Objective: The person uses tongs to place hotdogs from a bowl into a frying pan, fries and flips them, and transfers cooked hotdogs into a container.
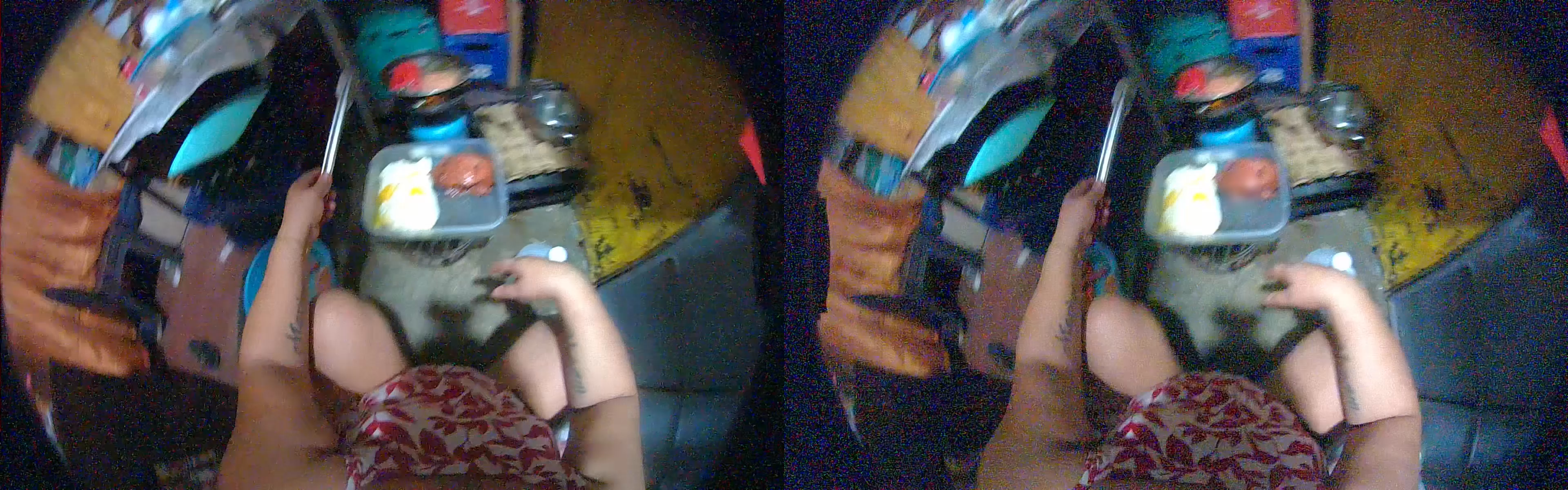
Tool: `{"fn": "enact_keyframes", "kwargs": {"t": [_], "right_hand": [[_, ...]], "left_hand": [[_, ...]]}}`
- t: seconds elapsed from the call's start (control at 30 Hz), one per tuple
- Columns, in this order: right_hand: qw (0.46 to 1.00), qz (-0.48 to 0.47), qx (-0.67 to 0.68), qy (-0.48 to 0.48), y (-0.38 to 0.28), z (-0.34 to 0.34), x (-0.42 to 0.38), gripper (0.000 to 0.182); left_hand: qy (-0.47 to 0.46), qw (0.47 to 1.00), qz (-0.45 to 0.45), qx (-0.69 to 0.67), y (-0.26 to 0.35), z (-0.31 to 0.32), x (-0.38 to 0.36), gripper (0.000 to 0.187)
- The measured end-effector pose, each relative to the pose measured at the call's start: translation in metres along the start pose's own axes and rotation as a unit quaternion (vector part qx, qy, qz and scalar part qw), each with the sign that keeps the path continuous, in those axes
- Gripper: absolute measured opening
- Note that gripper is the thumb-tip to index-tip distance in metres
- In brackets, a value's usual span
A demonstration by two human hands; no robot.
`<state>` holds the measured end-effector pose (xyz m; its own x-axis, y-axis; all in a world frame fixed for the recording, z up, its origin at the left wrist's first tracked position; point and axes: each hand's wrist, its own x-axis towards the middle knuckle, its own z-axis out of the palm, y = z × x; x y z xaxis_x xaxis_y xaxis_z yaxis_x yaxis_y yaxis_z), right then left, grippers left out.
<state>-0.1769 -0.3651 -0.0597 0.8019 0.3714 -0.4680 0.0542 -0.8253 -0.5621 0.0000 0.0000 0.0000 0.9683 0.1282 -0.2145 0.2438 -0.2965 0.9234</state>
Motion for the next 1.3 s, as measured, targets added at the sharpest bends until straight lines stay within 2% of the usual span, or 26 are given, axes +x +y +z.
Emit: {"fn": "enact_keyframes", "kwargs": {"t": [0.07,0.1,0.17,0.2,0.23,0.27,0.3,0.37,0.4,0.47,0.5,0.53,0.6,0.63,0.67,0.7,0.77,0.87,0.9,0.97,1.07,1.1,1.17,1.3], "right_hand": [[0.999,-0.010,0.037,0.016,0.003,-0.008,-0.025,0.064],[0.998,0.050,-0.036,0.021,0.006,-0.025,-0.022,0.062],[0.999,0.020,-0.002,0.026,0.001,-0.004,-0.003,0.055],[1.000,0.002,0.009,0.007,0.000,0.012,0.002,0.055],[0.999,0.030,0.040,0.013,0.006,0.021,0.001,0.055],[0.996,0.065,0.059,0.026,0.008,0.021,0.000,0.055],[0.997,0.060,0.049,0.020,0.004,0.022,0.001,0.055],[0.994,0.106,0.018,0.027,-0.006,0.026,0.003,0.058],[0.990,0.135,0.012,0.029,-0.004,0.031,0.008,0.058],[0.989,0.144,0.003,0.015,-0.022,0.027,0.011,0.057],[0.988,0.151,-0.006,0.012,-0.023,0.029,0.013,0.057],[0.988,0.152,-0.010,0.012,-0.025,0.033,0.018,0.057],[0.994,0.109,-0.001,0.003,-0.023,0.040,0.023,0.058],[0.994,0.108,-0.005,0.004,-0.020,0.042,0.026,0.058],[0.993,0.111,-0.038,0.002,-0.015,0.043,0.028,0.058],[0.991,0.113,-0.070,0.003,-0.013,0.045,0.029,0.058],[0.991,0.111,-0.075,0.003,-0.017,0.044,0.027,0.058],[0.991,0.114,-0.073,0.002,-0.014,0.042,0.025,0.059],[0.991,0.120,-0.062,-0.001,-0.020,0.045,0.031,0.059],[0.989,0.132,-0.071,0.002,-0.027,0.042,0.028,0.059],[0.987,0.143,-0.076,0.003,-0.034,0.042,0.021,0.060],[0.988,0.139,-0.072,0.005,-0.033,0.041,0.020,0.061],[0.989,0.136,-0.058,0.006,-0.024,0.044,0.020,0.061],[0.989,0.134,-0.058,-0.002,-0.024,0.041,0.016,0.058]], "left_hand": [[0.025,0.996,0.084,-0.004,-0.002,-0.034,-0.039,0.036],[0.036,0.993,0.050,-0.101,-0.085,-0.030,-0.032,0.036],[0.091,0.992,0.075,0.054,-0.094,-0.101,-0.071,0.033],[0.111,0.989,0.090,0.030,-0.130,-0.132,-0.078,0.032],[0.129,0.986,0.106,0.007,-0.168,-0.162,-0.084,0.032],[0.172,0.968,0.124,0.134,-0.211,-0.183,-0.089,0.033],[0.208,0.931,0.139,0.264,-0.245,-0.198,-0.098,0.034],[0.223,0.941,-0.021,0.253,-0.288,-0.215,-0.122,0.035],[0.227,0.941,-0.026,0.248,-0.312,-0.219,-0.130,0.035],[0.168,0.940,-0.121,0.272,-0.332,-0.237,-0.141,0.034],[0.168,0.940,-0.125,0.269,-0.338,-0.236,-0.150,0.034],[0.130,0.956,-0.136,0.224,-0.346,-0.233,-0.154,0.031],[0.095,0.969,-0.147,0.173,-0.354,-0.219,-0.163,0.029],[0.068,0.977,-0.197,0.049,-0.348,-0.209,-0.167,0.026],[0.053,0.974,-0.218,-0.016,-0.347,-0.199,-0.168,0.025],[0.039,0.966,-0.242,-0.079,-0.346,-0.189,-0.169,0.024],[0.050,0.910,-0.324,-0.256,-0.358,-0.170,-0.161,0.022],[0.021,0.903,-0.269,-0.334,-0.403,-0.148,-0.134,0.029],[0.016,0.904,-0.267,-0.332,-0.385,-0.152,-0.124,0.029],[0.109,0.887,-0.367,-0.259,-0.319,-0.142,-0.114,0.033],[0.040,0.906,-0.315,-0.279,-0.353,-0.136,-0.086,0.035],[0.037,0.908,-0.314,-0.276,-0.354,-0.132,-0.081,0.035],[0.096,0.898,-0.313,-0.294,-0.357,-0.125,-0.072,0.034],[0.063,0.912,-0.270,-0.303,-0.388,-0.121,-0.072,0.027]]}}
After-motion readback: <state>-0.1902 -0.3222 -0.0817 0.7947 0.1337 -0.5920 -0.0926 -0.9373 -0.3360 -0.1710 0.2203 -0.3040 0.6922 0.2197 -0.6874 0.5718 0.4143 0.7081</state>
